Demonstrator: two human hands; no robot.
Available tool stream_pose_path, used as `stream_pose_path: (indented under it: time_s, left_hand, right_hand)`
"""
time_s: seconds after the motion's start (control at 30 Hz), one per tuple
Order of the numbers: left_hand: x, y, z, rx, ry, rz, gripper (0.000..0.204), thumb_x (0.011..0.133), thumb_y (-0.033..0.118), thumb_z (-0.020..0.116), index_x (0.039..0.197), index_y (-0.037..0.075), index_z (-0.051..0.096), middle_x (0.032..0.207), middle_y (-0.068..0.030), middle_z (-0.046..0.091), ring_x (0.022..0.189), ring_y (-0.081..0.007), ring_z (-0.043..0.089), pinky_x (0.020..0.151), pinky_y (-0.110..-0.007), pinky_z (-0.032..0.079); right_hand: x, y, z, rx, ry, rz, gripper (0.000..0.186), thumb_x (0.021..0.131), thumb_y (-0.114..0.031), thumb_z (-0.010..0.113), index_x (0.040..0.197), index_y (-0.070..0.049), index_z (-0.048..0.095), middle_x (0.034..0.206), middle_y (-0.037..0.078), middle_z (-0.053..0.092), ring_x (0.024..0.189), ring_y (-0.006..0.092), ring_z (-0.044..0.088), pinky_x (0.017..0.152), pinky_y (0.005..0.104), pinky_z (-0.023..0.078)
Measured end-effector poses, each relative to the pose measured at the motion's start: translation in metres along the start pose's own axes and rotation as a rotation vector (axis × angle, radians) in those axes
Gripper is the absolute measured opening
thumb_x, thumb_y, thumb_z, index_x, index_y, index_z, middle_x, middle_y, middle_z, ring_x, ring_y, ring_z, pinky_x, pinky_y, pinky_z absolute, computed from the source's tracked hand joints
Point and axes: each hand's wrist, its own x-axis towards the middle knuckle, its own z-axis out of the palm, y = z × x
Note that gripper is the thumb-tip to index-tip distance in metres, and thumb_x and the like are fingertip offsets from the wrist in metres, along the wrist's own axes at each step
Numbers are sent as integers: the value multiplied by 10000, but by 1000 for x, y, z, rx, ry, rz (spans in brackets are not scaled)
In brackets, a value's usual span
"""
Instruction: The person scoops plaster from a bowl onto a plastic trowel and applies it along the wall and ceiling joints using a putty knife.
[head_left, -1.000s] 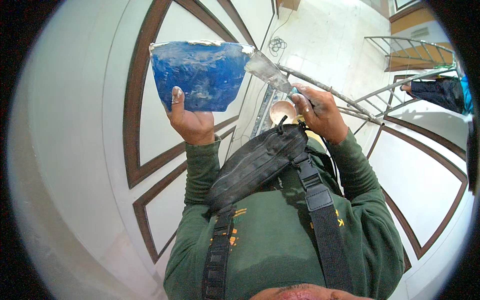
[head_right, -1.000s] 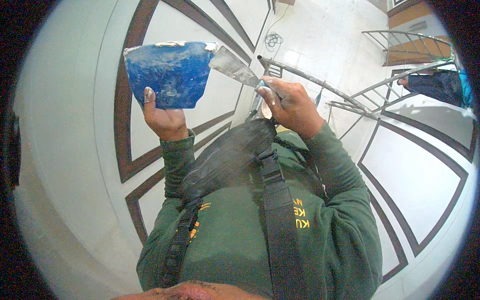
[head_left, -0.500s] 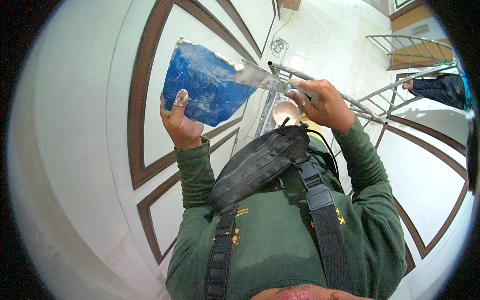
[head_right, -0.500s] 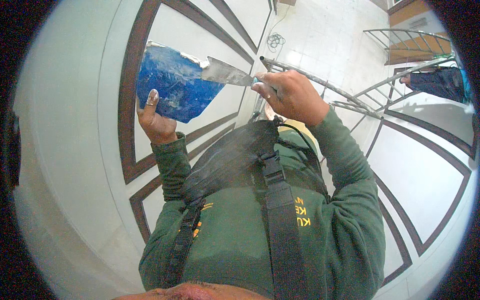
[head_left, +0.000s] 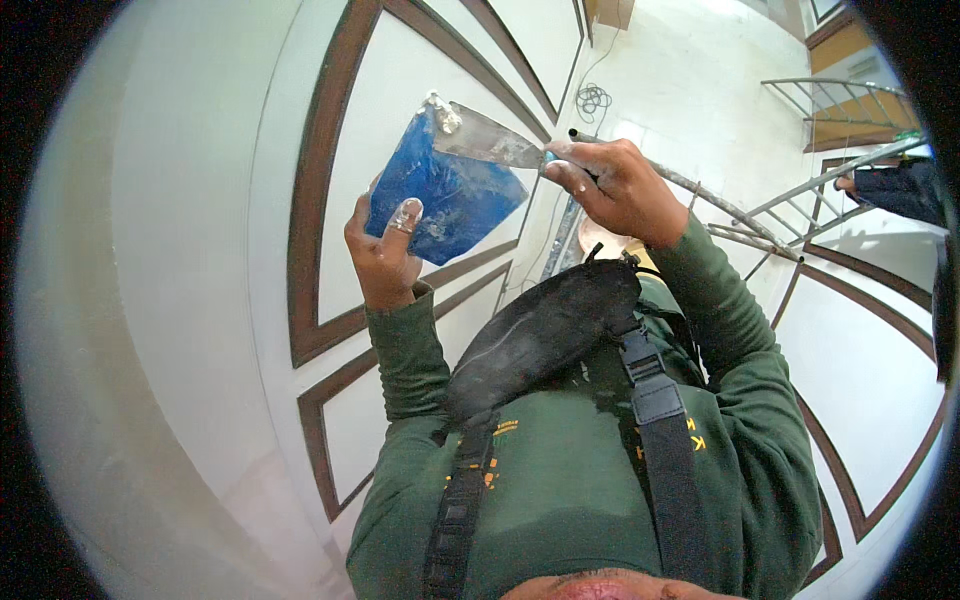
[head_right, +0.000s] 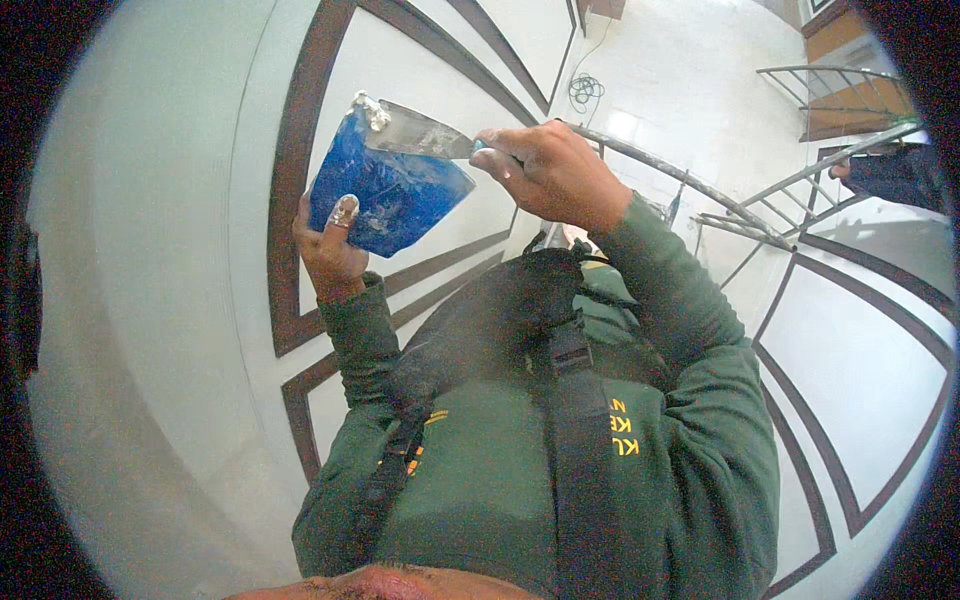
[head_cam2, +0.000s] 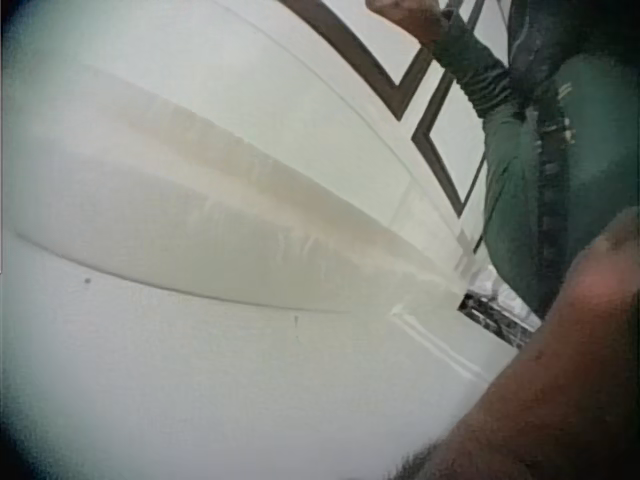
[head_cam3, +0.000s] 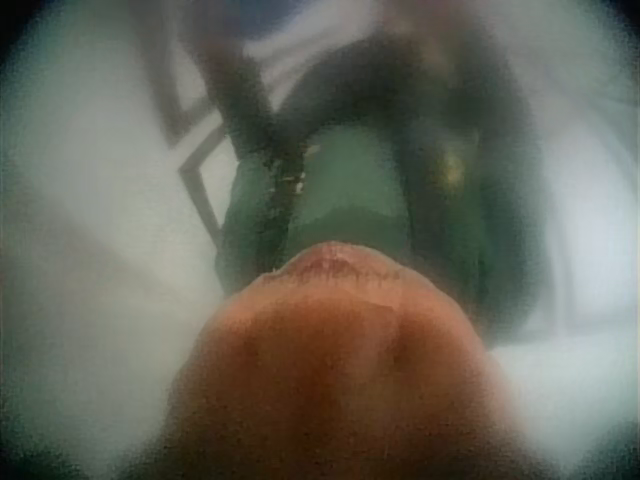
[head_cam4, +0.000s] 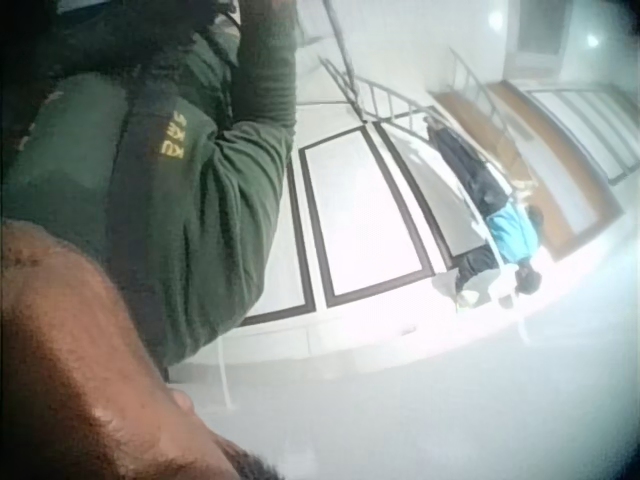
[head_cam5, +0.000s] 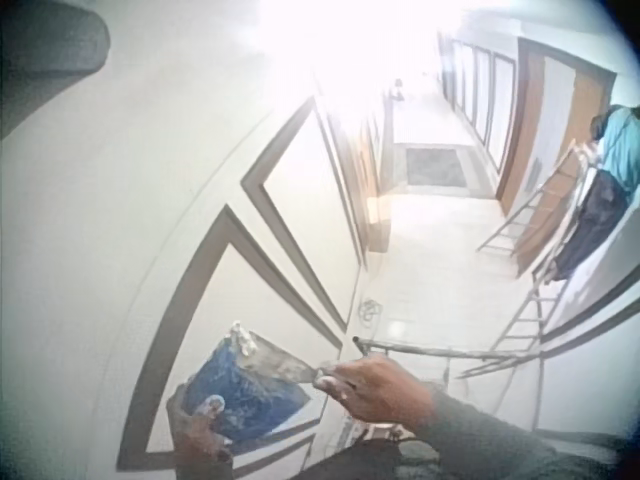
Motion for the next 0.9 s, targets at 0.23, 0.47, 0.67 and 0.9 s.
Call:
stream_pose_path:
  time_s: [0.23, 0.47, 0.67, 0.9]
  left_hand:
    - [3, 8, -17, 502, -2, 350, 466, 773, 2, 692, 1191, -75, 500, 1113, -220, 575, 928, -301, 640, 760, -413, 588]
    - [-17, 91, 23, 314, 209, -134, 579, 788, 106, 738, 1220, -102, 413, 1067, -210, 548, 813, -235, 653, 626, -302, 598]
    - [-19, 111, 28, 402, -218, -76, 417, 800, 71, 654, 1167, -100, 555, 993, -173, 652, 866, -184, 637, 799, -305, 520]
    - [-36, 95, 19, 730, -25, 209, 333, 835, 39, 628, 1146, -72, 584, 1033, -166, 629, 882, -226, 639, 778, -332, 509]
  right_hand:
    - [10, -8, 6, 216, -10, 67, 279, 906, -227, 587, 999, 21, 675, 707, 228, 637, 583, 344, 620, 580, 381, 487]
    - [5, -16, 3, 305, 65, 0, 280, 925, -226, 579, 988, 32, 667, 644, 187, 612, 508, 227, 556, 539, 347, 465]
    - [35, -29, -32, 616, 12, 121, 276, 940, -138, 549, 1122, 57, 619, 641, 24, 588, 534, 74, 519, 495, 242, 456]
    - [126, -62, -125, 961, -97, -258, 475, 862, -96, 532, 1298, 82, 467, 931, 143, 609, 648, 150, 619, 532, 278, 545]
